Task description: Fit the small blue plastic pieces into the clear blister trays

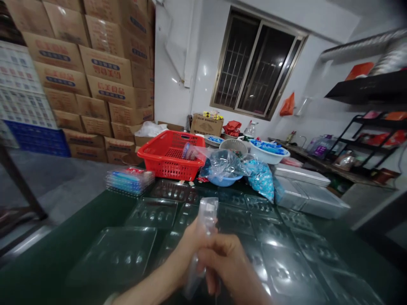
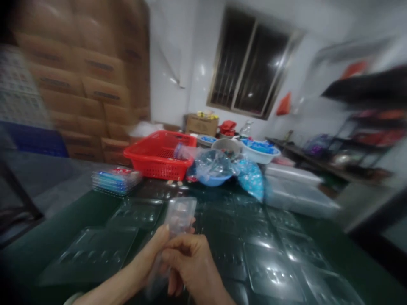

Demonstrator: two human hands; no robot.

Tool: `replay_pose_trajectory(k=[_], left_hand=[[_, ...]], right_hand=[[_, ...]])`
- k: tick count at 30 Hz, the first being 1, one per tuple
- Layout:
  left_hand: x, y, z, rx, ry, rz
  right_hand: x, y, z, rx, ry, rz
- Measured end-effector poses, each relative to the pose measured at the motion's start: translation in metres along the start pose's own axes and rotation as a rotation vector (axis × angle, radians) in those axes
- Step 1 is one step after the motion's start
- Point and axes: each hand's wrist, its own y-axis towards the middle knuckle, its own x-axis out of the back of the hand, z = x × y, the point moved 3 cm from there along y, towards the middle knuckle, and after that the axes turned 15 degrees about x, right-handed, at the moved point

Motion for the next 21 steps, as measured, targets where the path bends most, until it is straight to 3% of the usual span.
replay_pose_trajectory(k=[8,21], left_hand=[[0.004,0.003,0.000,0.066,-0.011,0.076],[-0.011,-0.002,0.000,0.106,0.039,0.079]], right_hand=[[-0.003,0.002,-0.005,-0.013,-0.039,0.009],[0.000,-0.001,-0.008,-0.005,-0.003,-0.025]])
